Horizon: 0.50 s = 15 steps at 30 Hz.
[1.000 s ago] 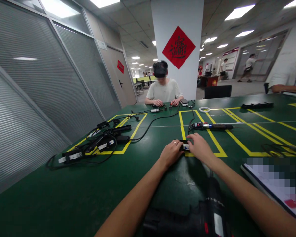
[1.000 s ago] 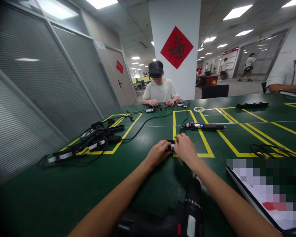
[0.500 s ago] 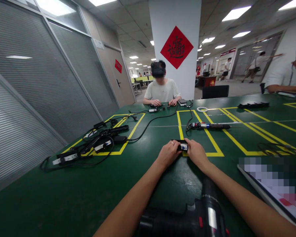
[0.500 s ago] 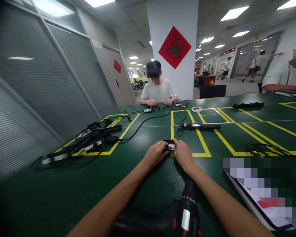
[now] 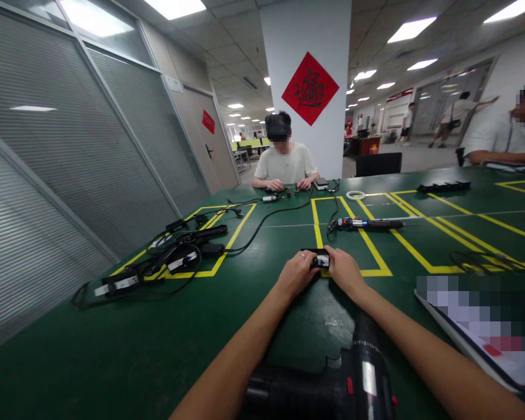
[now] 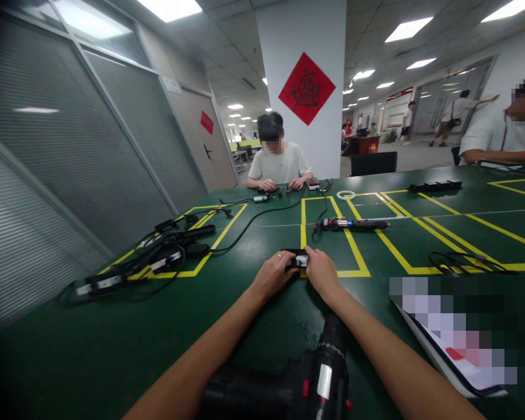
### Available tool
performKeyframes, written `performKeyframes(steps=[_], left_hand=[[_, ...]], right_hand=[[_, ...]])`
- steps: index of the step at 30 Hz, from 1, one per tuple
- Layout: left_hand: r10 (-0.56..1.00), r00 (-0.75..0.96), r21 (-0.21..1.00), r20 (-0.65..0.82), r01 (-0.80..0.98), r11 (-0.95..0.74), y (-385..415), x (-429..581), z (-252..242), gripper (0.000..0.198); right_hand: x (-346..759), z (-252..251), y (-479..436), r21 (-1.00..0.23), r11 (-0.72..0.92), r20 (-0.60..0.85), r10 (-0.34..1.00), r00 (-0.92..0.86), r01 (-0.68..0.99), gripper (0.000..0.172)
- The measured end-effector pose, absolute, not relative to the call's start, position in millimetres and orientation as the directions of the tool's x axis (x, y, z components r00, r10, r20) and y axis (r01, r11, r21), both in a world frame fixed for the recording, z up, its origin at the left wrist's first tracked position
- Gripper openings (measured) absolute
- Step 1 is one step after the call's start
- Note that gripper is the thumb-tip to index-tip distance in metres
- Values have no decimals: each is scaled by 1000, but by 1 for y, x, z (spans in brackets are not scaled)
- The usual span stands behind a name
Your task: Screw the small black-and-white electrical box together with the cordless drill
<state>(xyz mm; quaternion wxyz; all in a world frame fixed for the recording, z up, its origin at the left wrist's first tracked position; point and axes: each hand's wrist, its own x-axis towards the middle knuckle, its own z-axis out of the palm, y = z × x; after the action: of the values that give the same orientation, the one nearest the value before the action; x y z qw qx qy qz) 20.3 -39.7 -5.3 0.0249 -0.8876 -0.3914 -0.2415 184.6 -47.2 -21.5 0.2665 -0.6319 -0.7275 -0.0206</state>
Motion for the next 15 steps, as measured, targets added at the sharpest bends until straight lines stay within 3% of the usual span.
performKeyframes(steps=[15], left_hand=[[663,617,98,424,697,-711,-40,21,-4,31]], right_hand=[[185,-23,-45,-313,199,414,909,-56,929,31]])
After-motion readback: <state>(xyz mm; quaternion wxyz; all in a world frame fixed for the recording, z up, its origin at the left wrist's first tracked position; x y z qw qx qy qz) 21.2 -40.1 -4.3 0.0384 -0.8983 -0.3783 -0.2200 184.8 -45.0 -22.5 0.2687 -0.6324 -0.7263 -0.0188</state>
